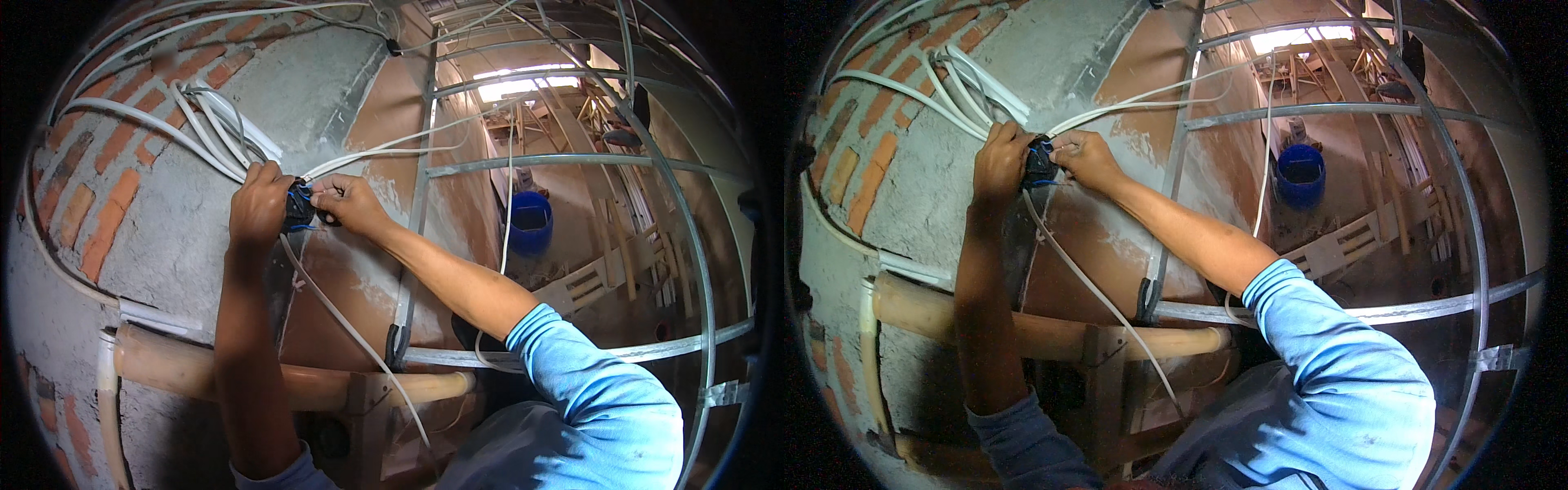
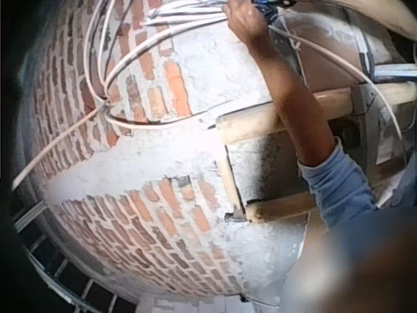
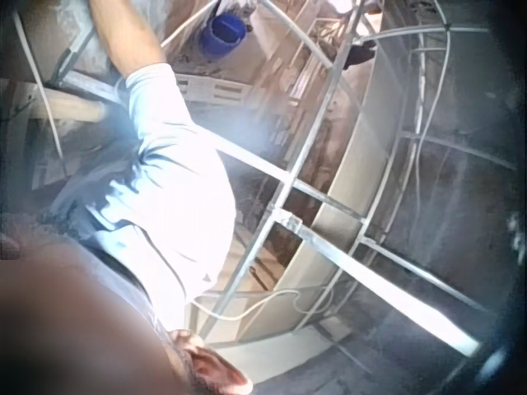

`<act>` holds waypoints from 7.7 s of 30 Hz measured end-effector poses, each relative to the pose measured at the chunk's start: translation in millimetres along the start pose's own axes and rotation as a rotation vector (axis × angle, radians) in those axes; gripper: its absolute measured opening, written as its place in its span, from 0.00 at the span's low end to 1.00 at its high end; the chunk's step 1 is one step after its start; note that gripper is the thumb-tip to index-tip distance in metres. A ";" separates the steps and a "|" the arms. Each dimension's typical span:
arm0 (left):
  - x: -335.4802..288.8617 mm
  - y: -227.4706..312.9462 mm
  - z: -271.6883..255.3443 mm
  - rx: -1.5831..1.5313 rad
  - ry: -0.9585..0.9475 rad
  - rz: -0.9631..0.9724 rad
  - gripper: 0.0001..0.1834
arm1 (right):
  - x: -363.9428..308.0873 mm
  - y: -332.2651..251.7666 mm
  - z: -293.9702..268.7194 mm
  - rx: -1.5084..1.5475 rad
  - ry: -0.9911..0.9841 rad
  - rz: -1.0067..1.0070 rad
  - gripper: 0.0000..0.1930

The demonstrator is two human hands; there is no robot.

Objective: The person routes white electrical conduit along a metal ceiling grid, cuts sections with a tool, and secures them to a junction box on the wall. The person uses pliers and a screwdriver to strip and connect wires inside the junction box.

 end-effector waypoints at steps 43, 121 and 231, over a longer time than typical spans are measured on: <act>-10.5 47.9 -26.2 -0.341 0.692 -0.923 0.09 | 3.1 -43.3 6.8 -0.751 -0.212 -0.762 0.09; -43.7 71.0 122.7 -2.145 0.555 -1.799 0.15 | 65.9 -21.3 10.8 -0.449 -0.247 0.424 0.12; -42.1 90.7 129.3 -2.474 0.753 -1.530 0.08 | -272.4 -38.0 287.7 -0.633 -1.745 -0.379 0.06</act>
Point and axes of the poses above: each hand's wrist, its own x-axis towards the middle knuckle, its own z-axis out of the palm, y = z × x, the point moved 7 cm from there along x, towards the middle knuckle, and after that the axes turned 14 degrees about x, right-handed, at the moved point
